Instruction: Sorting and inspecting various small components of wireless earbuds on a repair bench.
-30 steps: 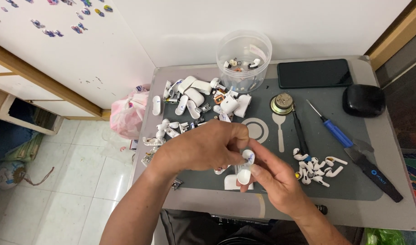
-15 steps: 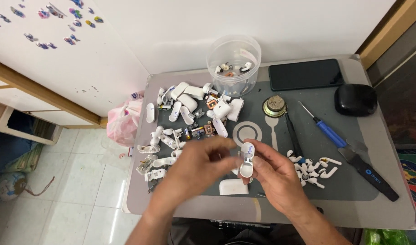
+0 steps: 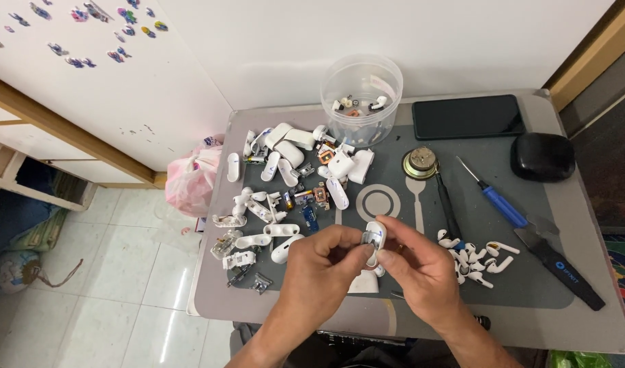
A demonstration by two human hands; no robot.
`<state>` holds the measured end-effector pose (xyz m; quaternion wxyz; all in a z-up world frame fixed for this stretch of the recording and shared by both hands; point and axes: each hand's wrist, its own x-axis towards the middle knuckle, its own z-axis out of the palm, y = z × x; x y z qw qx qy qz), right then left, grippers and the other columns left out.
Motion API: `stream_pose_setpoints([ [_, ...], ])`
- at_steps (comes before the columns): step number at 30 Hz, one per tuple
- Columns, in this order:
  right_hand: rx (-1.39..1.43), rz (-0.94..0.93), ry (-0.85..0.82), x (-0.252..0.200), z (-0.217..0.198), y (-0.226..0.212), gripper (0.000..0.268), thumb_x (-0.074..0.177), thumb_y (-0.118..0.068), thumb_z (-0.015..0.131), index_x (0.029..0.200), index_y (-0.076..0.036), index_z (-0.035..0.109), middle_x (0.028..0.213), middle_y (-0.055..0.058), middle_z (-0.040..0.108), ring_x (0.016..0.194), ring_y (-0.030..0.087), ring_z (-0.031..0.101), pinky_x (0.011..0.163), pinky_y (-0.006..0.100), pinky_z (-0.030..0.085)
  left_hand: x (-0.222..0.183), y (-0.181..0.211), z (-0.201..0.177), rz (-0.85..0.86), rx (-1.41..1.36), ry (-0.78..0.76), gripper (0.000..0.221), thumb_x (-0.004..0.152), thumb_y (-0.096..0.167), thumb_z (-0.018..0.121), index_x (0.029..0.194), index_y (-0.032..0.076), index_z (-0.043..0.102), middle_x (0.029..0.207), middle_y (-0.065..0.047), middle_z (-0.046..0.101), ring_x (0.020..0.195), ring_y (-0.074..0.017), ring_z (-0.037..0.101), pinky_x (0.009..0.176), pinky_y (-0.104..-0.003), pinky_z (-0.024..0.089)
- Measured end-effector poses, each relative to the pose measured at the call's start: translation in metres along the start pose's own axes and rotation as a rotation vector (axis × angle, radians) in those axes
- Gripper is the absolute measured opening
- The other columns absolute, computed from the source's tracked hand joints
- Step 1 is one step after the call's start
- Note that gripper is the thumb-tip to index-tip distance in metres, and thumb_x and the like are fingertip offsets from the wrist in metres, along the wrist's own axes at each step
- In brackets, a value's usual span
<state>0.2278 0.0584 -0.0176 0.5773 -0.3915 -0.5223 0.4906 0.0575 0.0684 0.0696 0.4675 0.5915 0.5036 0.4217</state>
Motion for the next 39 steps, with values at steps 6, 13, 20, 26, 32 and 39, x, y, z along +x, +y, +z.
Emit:
stream_pose_setpoints([
  [6,0.027,0.020,-0.005,0.000,0.004,-0.003,0.051,0.092,-0.007,0.067,0.142,0.002,0.058,0.117,0.014,0.077,0.100,0.019,0.073,0.087,0.031,0.065,-0.004,-0.004,-0.002,0.025,0.029,0.020,0.011,0.089,0.008,0.078,0.079,0.009,0.073,0.069,0.000,0.074,0.057,-0.0036,0.054,0.050,-0.023,0.043],
  [13,-0.075,-0.020,-0.049,-0.003,0.001,-0.003,0.050,0.091,-0.011,0.070,0.139,0.000,0.061,0.119,0.012,0.078,0.103,0.018,0.074,0.087,0.029,0.063,0.011,0.014,-0.015,-0.383,-0.004,-0.084,0.014,0.088,0.010,0.080,0.077,0.007,0.073,0.058,-0.004,0.063,0.050,-0.0095,0.057,0.047,-0.025,0.049],
  [20,-0.088,-0.032,-0.063,-0.001,0.000,-0.005,0.050,0.092,-0.013,0.070,0.140,-0.001,0.061,0.118,0.012,0.078,0.106,0.018,0.075,0.092,0.029,0.062,0.011,-0.002,-0.019,-0.359,-0.193,-0.152,0.015,0.086,0.004,0.081,0.075,0.004,0.070,0.057,-0.007,0.063,0.049,-0.0121,0.058,0.047,-0.026,0.052],
  [26,-0.072,-0.026,-0.043,0.000,0.001,-0.006,0.050,0.091,-0.014,0.070,0.138,0.001,0.062,0.117,0.012,0.079,0.106,0.019,0.075,0.093,0.030,0.062,0.011,0.002,-0.018,-0.323,-0.152,-0.139,0.014,0.084,0.007,0.081,0.074,0.006,0.071,0.059,-0.005,0.065,0.052,-0.0116,0.060,0.050,-0.027,0.052],
  [32,-0.085,-0.055,-0.055,0.000,0.000,-0.007,0.050,0.091,-0.012,0.071,0.138,0.001,0.061,0.119,0.014,0.078,0.107,0.019,0.075,0.093,0.030,0.063,0.013,0.003,-0.019,-0.332,-0.124,-0.145,0.015,0.084,0.009,0.081,0.072,0.007,0.071,0.058,-0.004,0.064,0.053,-0.0109,0.057,0.052,-0.027,0.048],
  [39,-0.227,-0.118,0.034,-0.005,0.004,-0.012,0.046,0.090,-0.011,0.071,0.135,-0.002,0.064,0.118,0.012,0.079,0.106,0.018,0.077,0.092,0.029,0.064,0.013,-0.005,-0.011,-0.340,-0.071,-0.115,0.020,0.087,0.011,0.083,0.072,0.010,0.070,0.058,-0.001,0.061,0.054,-0.0087,0.055,0.052,-0.025,0.043],
])
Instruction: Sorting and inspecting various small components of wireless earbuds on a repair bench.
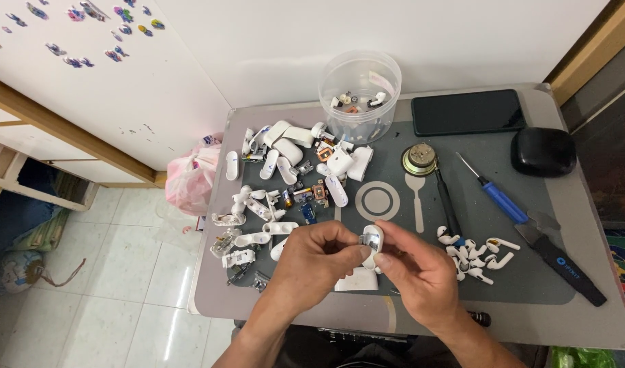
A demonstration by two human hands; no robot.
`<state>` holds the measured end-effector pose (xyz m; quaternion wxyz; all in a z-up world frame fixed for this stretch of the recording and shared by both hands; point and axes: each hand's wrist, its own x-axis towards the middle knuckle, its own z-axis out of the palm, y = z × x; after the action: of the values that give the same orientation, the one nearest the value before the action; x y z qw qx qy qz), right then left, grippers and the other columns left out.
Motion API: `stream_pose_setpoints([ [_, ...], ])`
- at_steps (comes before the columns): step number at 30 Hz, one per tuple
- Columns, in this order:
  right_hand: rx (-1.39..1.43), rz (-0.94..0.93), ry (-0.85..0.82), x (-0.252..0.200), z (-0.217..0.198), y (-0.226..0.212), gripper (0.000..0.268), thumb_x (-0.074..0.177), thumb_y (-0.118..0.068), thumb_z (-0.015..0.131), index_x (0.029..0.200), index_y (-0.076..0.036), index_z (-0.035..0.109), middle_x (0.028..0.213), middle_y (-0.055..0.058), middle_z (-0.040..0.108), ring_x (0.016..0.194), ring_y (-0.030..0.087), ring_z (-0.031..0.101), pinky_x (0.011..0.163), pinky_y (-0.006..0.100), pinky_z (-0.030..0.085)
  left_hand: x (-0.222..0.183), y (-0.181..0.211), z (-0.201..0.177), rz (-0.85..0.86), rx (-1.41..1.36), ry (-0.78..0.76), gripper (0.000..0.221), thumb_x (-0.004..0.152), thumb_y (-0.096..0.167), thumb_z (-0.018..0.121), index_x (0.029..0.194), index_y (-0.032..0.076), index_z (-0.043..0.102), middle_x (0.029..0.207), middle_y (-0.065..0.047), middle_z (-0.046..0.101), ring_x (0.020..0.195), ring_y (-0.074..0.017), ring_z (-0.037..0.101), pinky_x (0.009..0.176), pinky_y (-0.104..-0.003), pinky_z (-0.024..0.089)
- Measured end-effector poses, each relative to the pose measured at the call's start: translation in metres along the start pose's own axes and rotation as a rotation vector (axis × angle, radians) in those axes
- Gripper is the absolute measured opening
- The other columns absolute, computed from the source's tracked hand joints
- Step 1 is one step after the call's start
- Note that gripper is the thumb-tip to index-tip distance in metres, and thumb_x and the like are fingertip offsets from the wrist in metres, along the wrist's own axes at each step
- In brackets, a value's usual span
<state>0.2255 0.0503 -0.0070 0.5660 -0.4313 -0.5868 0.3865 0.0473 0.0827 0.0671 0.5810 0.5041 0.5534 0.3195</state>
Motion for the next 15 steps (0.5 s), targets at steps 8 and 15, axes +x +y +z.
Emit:
stream_pose_setpoints([
  [8,0.006,-0.050,0.003,0.001,0.000,0.004,0.046,0.090,-0.009,0.072,0.135,-0.002,0.063,0.120,0.014,0.078,0.107,0.020,0.078,0.094,0.029,0.066,-0.010,-0.007,0.003,0.182,0.132,0.077,0.020,0.088,0.011,0.082,0.072,0.012,0.071,0.061,0.005,0.059,0.056,-0.0047,0.043,0.052,-0.026,0.036],
  [15,-0.015,0.009,-0.018,0.000,-0.003,0.005,0.045,0.089,-0.012,0.072,0.133,-0.002,0.066,0.115,0.011,0.080,0.102,0.017,0.079,0.090,0.028,0.065,-0.008,-0.018,-0.005,0.213,0.099,0.015,0.016,0.088,0.010,0.083,0.075,0.010,0.074,0.063,0.005,0.061,0.058,-0.0051,0.045,0.053,-0.025,0.037],
])
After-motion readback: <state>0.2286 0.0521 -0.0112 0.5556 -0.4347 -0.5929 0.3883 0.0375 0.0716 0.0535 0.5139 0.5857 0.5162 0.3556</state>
